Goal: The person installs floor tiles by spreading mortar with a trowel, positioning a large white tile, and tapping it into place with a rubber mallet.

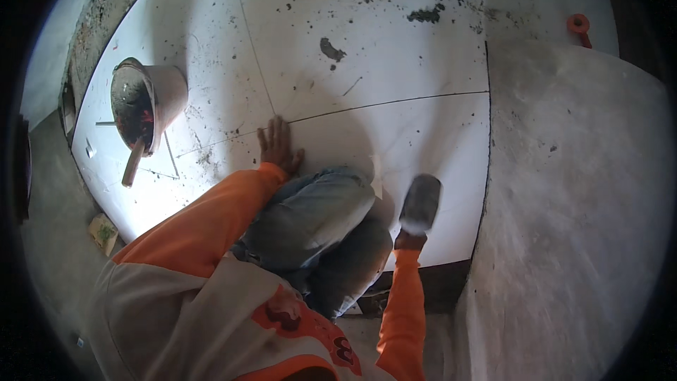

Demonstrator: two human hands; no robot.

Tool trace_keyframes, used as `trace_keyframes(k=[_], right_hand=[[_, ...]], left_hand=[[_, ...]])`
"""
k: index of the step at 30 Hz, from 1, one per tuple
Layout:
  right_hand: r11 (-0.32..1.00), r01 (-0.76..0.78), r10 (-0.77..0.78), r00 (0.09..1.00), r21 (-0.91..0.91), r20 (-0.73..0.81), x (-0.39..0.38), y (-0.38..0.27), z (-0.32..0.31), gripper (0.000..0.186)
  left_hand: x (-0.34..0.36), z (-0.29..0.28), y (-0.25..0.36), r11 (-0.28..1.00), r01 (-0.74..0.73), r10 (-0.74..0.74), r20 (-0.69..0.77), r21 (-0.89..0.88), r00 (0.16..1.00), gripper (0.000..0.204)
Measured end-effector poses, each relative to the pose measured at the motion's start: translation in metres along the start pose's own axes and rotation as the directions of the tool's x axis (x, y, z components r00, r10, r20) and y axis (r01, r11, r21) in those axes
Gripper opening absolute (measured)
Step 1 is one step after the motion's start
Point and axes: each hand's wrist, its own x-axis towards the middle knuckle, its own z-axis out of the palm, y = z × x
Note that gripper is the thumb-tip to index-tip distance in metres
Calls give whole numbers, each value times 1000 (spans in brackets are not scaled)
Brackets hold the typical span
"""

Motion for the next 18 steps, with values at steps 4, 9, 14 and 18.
trace_keyframes(k=[4,9,14,18], right_hand=[[933,-351,333,925,74,184,-19,8,-1,35],[176,-318,552,815,932,174,-22,-40,-28,36],[1000,3,-5,978,9,208,4,-68,-51,21],[954,-27,196,806,-297,558,16,-53,-29,27]], left_hand=[[-3,10,1,999,-29,31,-72,37,997,80],[0,8,1,999,-6,10,-77,53,997,79],[21,-22,33,999,45,-46,-80,-14,996,78],[54,-22,61,993,56,-82,-262,-104,962,77]])
